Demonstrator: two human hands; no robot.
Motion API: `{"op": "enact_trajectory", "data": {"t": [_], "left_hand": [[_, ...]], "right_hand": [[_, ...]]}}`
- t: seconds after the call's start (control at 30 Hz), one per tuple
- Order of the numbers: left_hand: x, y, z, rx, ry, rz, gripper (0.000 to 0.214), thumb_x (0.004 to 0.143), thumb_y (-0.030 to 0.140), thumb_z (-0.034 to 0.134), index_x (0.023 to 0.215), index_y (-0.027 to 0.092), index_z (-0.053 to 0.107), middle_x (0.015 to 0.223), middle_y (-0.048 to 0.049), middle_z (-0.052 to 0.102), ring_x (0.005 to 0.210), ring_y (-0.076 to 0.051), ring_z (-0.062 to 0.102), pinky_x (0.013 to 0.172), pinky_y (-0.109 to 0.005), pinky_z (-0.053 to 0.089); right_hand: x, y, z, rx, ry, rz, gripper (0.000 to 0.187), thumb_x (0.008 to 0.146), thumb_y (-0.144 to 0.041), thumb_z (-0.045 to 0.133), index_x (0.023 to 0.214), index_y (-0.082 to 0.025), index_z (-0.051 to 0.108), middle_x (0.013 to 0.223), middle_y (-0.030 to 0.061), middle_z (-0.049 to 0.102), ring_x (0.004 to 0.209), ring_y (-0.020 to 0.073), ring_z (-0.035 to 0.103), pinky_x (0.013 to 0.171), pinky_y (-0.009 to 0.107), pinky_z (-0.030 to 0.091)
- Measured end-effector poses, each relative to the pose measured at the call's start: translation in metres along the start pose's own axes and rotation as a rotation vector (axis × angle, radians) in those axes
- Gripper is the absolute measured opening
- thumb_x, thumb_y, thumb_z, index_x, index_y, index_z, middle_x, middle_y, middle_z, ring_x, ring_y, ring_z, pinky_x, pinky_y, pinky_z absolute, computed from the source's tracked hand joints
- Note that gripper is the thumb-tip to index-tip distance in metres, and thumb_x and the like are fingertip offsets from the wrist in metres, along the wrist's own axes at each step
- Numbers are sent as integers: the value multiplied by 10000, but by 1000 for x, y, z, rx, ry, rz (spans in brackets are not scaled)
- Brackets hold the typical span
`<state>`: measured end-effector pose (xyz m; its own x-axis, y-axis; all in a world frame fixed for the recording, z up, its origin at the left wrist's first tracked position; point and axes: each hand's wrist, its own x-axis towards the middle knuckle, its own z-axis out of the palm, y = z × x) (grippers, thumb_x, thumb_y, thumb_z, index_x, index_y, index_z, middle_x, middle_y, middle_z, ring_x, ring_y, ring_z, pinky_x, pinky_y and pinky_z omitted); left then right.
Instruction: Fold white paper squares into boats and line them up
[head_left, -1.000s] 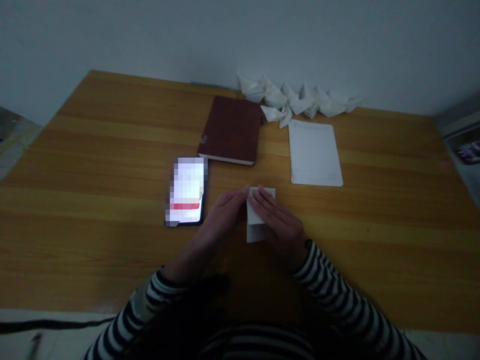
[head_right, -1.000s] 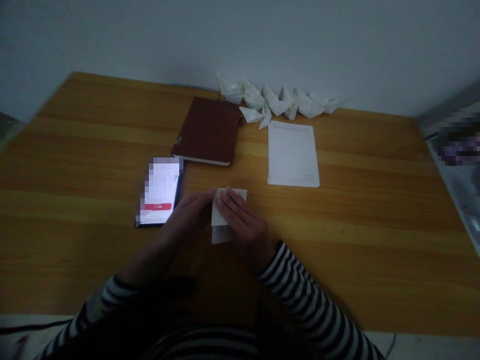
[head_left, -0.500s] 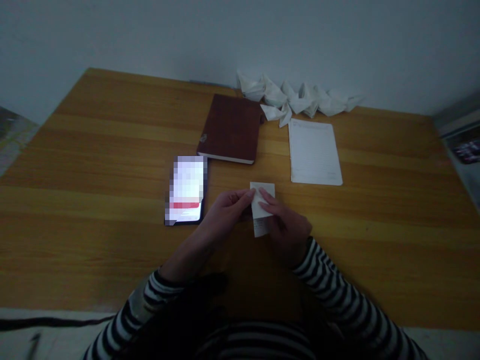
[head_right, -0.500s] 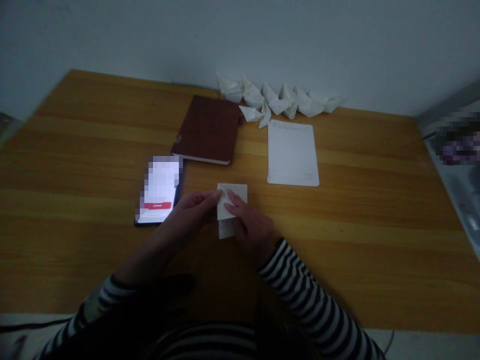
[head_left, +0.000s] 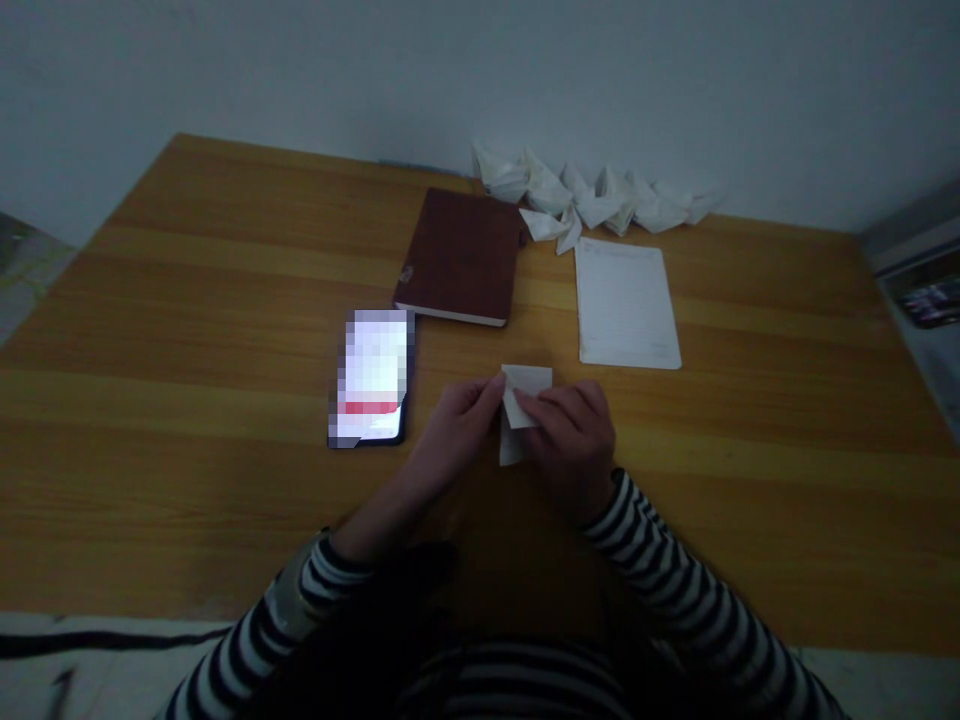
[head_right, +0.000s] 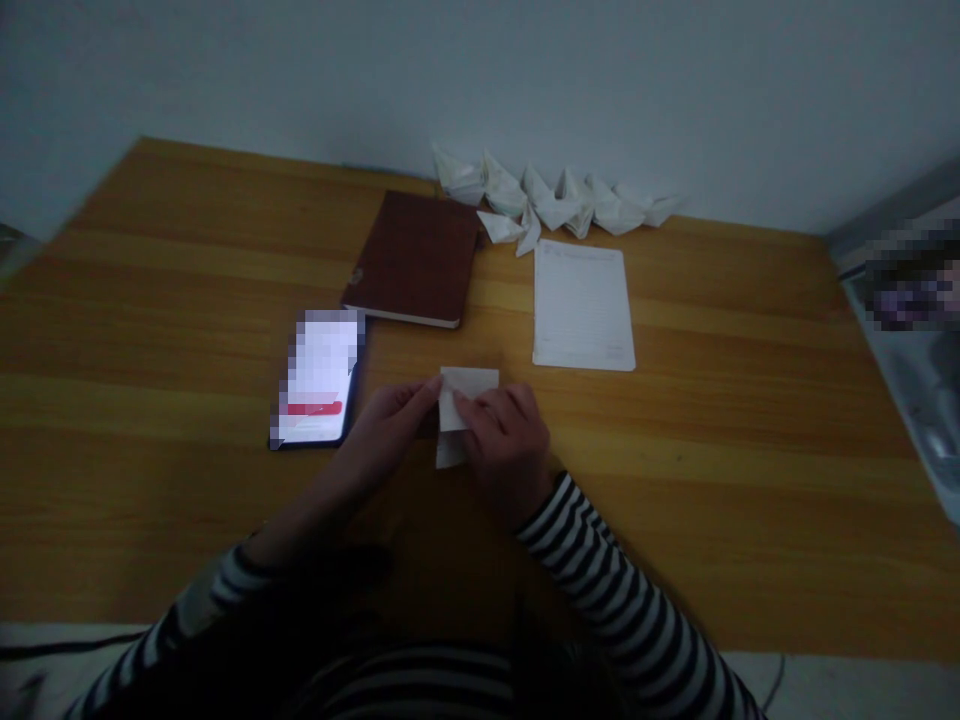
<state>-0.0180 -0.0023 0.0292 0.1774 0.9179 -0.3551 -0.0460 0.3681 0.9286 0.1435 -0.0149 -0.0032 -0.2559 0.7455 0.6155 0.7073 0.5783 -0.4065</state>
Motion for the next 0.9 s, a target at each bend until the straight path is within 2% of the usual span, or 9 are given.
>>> {"op": "enact_trajectory", "data": {"t": [0.1,0.17,0.23,0.37,0.5,0.63,0.77,0.83,0.9], "left_hand": [[-2,-3,5,-189,-110,-65,302,889,406,607,961,148,747,794,-43,718,709,-154,615,696,-270,474],[-4,-5,8,-209,-168,-51,271,858,355,657,1020,157,743,863,-52,733,779,-164,631,747,-276,479],[-5,-8,10,-187,-161,-31,271,858,336,661,1042,154,740,877,-56,736,789,-166,629,750,-275,478],[-8,-7,12,-170,-132,-34,301,910,352,597,1098,152,720,882,-62,739,755,-170,635,736,-289,490],[-10,-5,15,-99,-136,38,280,924,324,572,1109,166,712,991,-67,742,843,-187,653,793,-302,495],[-12,-7,19,-68,-140,62,275,923,316,563,1099,164,711,997,-67,740,897,-203,652,788,-299,497],[-16,-7,24,-67,-136,68,288,921,321,564,1118,166,705,979,-60,744,873,-198,648,804,-309,501],[-16,-7,26,-71,-124,78,296,918,320,569,1131,165,704,1003,-61,745,875,-194,651,832,-313,501],[-16,-7,26,-104,-88,81,307,913,313,579,1156,171,701,1060,-65,742,929,-199,655,882,-317,495]], "right_hand": [[2,4,1,-5,59,58,222,924,-159,567,1052,-196,745,740,40,699,702,200,610,694,369,540],[3,6,2,21,90,102,234,919,-146,563,1062,-192,743,764,41,707,701,193,614,688,359,538],[4,7,2,45,117,144,232,911,-156,581,1071,-190,746,813,55,718,745,200,631,702,364,550],[3,7,5,191,186,321,251,915,-193,604,1126,-206,739,1029,85,757,970,228,691,880,436,576],[-1,7,13,406,208,498,310,911,-231,631,1212,-207,702,1165,92,747,1101,232,699,1012,481,545],[-4,7,19,417,206,499,319,908,-212,634,1219,-191,696,1173,101,744,1115,230,702,1040,495,532],[-4,3,17,417,247,537,290,913,-209,629,1190,-202,715,1117,85,765,1051,225,730,959,449,597],[-5,0,14,397,241,492,308,915,-181,622,1209,-222,706,1134,69,760,1067,221,725,1028,470,553],[-6,-2,10,365,184,359,385,934,-137,570,1296,-242,648,1247,62,710,1170,218,674,1136,505,446]]}}
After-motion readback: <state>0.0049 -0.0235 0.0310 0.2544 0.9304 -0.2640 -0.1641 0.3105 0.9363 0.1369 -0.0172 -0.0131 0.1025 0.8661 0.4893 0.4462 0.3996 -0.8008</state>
